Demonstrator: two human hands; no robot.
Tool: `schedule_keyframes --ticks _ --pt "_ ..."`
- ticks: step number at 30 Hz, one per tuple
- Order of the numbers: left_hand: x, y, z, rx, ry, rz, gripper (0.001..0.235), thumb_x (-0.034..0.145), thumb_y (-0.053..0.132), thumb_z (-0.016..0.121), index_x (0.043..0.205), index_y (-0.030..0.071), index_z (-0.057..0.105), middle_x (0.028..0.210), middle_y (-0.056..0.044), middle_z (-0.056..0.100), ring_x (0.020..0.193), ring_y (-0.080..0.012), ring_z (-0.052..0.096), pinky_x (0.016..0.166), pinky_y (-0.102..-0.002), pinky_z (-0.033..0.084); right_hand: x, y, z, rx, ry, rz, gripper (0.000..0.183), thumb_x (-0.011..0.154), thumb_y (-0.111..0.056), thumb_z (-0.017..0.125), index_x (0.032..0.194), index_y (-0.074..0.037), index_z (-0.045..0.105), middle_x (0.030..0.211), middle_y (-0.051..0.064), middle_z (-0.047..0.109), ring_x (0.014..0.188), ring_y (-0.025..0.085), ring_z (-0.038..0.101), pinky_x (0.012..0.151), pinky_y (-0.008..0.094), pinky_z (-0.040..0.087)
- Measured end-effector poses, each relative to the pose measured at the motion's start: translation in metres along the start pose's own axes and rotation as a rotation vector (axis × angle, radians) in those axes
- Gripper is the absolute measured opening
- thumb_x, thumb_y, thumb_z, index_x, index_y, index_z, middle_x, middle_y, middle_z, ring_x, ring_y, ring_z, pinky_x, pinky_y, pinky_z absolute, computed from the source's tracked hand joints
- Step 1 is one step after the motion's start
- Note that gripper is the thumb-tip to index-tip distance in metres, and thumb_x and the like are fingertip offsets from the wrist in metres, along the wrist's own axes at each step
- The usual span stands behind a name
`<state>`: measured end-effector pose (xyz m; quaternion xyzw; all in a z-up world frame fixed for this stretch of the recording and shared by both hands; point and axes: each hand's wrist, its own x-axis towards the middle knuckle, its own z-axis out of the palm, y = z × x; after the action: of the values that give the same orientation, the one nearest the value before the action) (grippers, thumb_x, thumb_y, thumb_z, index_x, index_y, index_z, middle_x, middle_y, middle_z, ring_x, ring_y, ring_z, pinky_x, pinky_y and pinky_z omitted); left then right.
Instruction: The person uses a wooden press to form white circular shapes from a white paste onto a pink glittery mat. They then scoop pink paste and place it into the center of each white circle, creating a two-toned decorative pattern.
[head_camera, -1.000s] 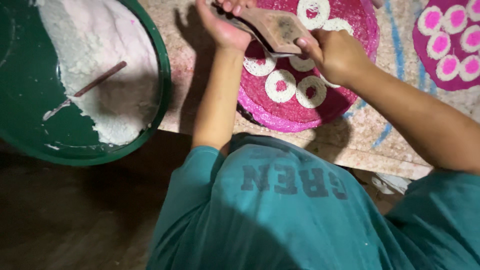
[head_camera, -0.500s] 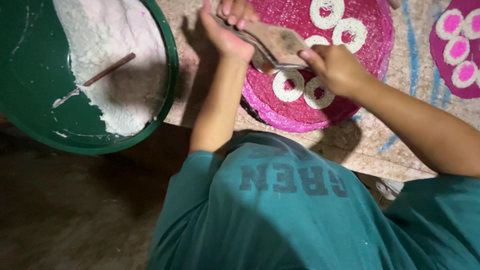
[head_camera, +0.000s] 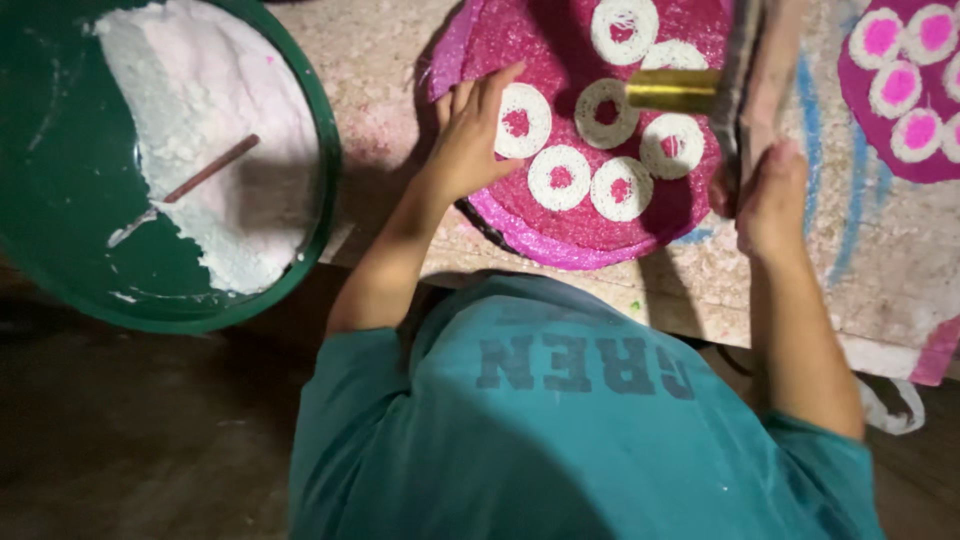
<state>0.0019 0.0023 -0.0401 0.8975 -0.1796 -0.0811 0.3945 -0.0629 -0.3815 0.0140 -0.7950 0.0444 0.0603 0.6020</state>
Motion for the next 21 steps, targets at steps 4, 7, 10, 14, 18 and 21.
schedule_keyframes --ticks 4,7,10,14,18,21 --pt "0.009 -0.009 -0.007 -0.062 -0.024 -0.016 0.116 0.070 0.030 0.100 0.156 0.014 0.024 0.158 -0.014 0.040 0.147 -0.0379 0.029 0.119 -0.059 0.011 -0.029 0.033 -0.007 0.382 0.134 0.051 0.073 0.102 -0.079 0.037 0.124 -0.011 0.052 0.075 0.006 0.049 0.058 0.018 0.046 0.050 0.032 0.033" --pt "0.027 -0.020 -0.006 -0.048 0.023 0.044 0.117 0.072 0.031 0.101 0.157 0.014 0.024 0.158 -0.015 0.040 0.149 -0.0384 0.029 0.119 -0.058 0.013 -0.056 0.052 -0.016 0.422 0.217 0.041 0.076 0.104 -0.080 0.038 0.119 -0.006 0.052 0.077 0.008 0.050 0.057 0.019 0.047 0.049 0.032 0.034" --pt "0.069 -0.025 -0.004 0.019 0.033 0.064 0.117 0.071 0.033 0.100 0.158 0.016 0.024 0.159 -0.014 0.040 0.150 -0.0368 0.032 0.119 -0.057 0.019 -0.069 0.064 -0.023 0.431 0.267 0.044 0.078 0.104 -0.081 0.036 0.110 -0.005 0.051 0.072 0.007 0.047 0.052 0.018 0.044 0.049 0.033 0.033" --pt "0.109 -0.018 -0.003 0.162 -0.016 0.089 0.122 0.066 0.036 0.102 0.156 0.016 0.022 0.159 -0.016 0.038 0.147 -0.0409 0.029 0.116 -0.060 0.019 -0.086 0.070 -0.027 0.349 0.368 -0.004 0.077 0.103 -0.080 0.036 0.113 -0.006 0.052 0.072 0.007 0.047 0.054 0.019 0.045 0.048 0.033 0.032" --pt "0.117 0.009 -0.015 0.164 -0.131 0.040 0.131 0.059 0.032 0.102 0.159 0.020 0.017 0.159 -0.017 0.034 0.147 -0.0435 0.025 0.117 -0.062 0.018 -0.101 0.059 -0.027 0.243 0.378 -0.033 0.078 0.102 -0.080 0.036 0.099 -0.004 0.054 0.067 0.007 0.048 0.052 0.017 0.045 0.046 0.032 0.032" --pt "0.106 0.049 -0.039 0.102 -0.057 0.227 0.134 0.057 0.033 0.104 0.158 0.017 0.018 0.160 -0.026 0.028 0.148 -0.0475 0.023 0.117 -0.060 0.020 -0.102 0.033 -0.018 0.141 0.288 -0.091 0.071 0.099 -0.076 0.046 0.093 -0.005 0.055 0.066 0.003 0.049 0.052 0.013 0.045 0.046 0.030 0.032"
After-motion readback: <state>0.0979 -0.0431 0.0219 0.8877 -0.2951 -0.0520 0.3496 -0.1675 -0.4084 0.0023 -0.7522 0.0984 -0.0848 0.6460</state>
